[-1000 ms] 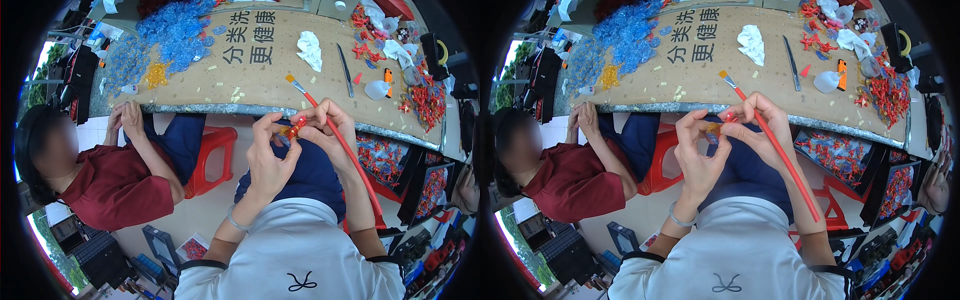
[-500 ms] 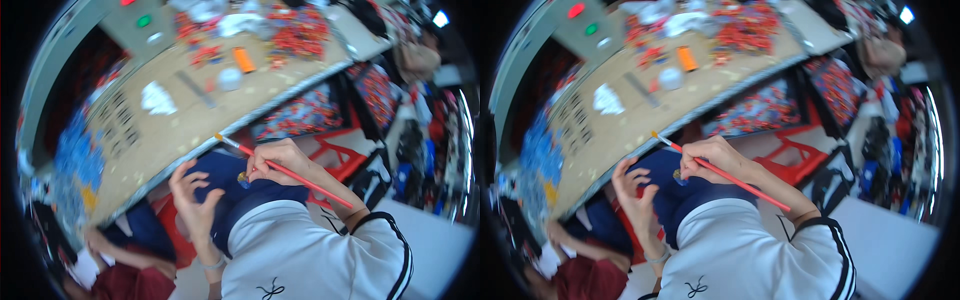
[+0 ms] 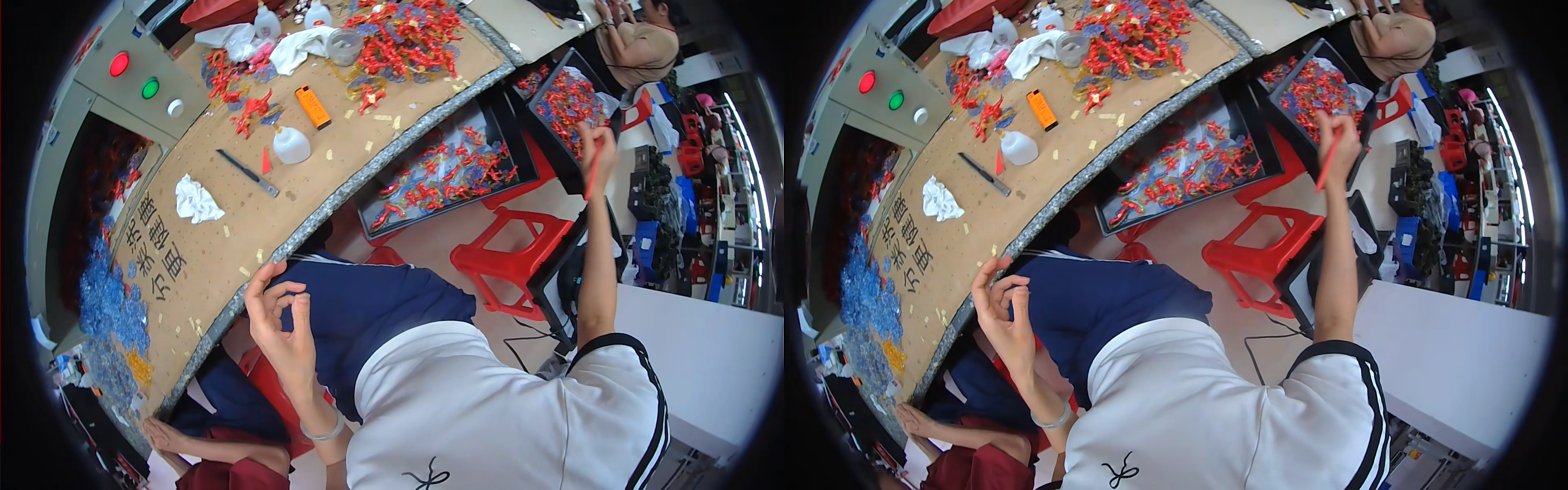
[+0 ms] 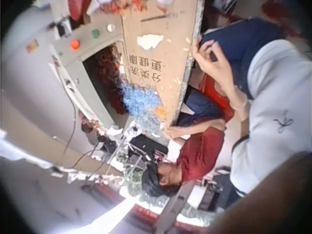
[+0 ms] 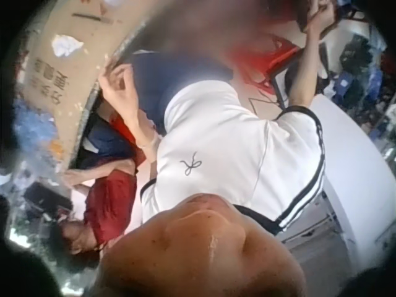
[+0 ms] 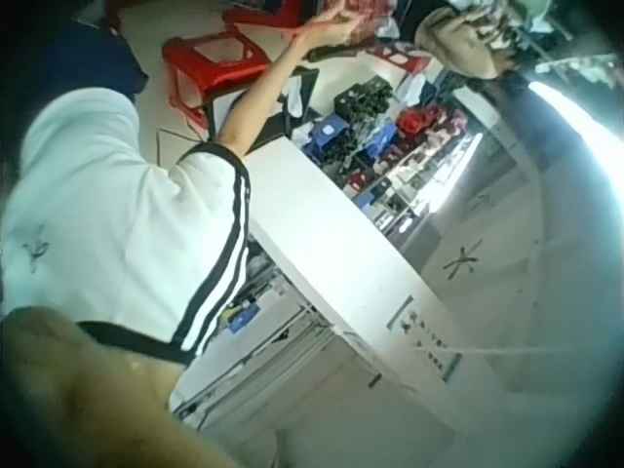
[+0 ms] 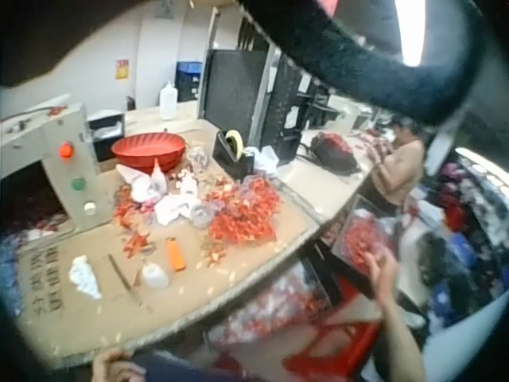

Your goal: Paint and glue small red toy figures at a factory workbench.

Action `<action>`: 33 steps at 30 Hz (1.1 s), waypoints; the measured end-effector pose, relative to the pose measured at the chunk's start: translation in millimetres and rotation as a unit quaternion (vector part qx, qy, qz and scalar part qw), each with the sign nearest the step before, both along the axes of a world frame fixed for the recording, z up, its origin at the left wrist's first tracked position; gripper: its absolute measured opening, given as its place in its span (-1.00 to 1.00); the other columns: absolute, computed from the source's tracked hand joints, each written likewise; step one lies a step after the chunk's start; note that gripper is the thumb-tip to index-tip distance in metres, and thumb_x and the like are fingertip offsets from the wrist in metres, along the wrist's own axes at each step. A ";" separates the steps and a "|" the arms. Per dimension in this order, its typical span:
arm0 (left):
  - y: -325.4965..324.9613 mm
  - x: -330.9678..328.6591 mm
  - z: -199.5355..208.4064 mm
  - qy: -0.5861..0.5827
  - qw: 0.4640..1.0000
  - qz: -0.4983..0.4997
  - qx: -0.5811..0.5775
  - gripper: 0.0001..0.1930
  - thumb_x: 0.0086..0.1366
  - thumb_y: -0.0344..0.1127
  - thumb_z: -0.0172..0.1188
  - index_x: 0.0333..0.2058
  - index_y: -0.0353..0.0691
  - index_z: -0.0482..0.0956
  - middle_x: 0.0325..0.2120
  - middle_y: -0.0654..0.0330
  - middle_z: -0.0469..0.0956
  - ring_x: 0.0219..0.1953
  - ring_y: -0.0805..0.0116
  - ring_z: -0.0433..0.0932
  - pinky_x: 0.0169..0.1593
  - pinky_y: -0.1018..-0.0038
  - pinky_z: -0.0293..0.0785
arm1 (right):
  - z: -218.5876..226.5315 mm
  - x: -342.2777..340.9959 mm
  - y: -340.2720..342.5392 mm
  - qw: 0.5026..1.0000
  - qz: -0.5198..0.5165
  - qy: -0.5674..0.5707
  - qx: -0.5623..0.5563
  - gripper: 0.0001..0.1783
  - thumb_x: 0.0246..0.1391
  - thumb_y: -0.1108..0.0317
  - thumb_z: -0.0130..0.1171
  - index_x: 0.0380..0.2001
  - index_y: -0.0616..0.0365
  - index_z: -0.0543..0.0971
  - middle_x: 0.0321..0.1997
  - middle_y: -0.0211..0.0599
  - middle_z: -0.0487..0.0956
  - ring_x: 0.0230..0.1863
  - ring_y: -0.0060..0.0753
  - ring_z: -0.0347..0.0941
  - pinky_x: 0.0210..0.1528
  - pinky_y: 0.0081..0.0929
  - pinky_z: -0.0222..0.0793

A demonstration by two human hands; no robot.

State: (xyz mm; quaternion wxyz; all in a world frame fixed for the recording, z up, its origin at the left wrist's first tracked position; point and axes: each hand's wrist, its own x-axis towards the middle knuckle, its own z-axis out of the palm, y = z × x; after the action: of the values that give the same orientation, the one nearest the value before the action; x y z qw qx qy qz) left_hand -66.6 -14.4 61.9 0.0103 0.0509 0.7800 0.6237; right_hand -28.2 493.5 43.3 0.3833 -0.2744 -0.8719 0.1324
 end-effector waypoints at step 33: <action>54.7 3.3 -3.3 -0.234 0.893 -0.213 0.319 -0.45 0.17 -0.57 0.15 0.13 -0.34 0.19 -0.01 0.02 0.38 -0.05 0.33 0.47 -0.05 0.44 0.50 | 32.2 -26.4 -250.1 0.692 0.459 -0.138 -0.540 -0.59 -0.20 0.69 0.29 -0.60 0.08 0.23 -0.42 -0.30 0.54 -0.33 -0.59 0.47 -0.27 -0.60 0.42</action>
State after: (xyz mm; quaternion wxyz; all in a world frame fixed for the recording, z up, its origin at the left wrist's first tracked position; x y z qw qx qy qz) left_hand -63.3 40.3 58.6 0.3088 0.0688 0.4849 0.8153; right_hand -54.6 243.3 75.5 -0.0639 -0.0146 -0.7110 0.7002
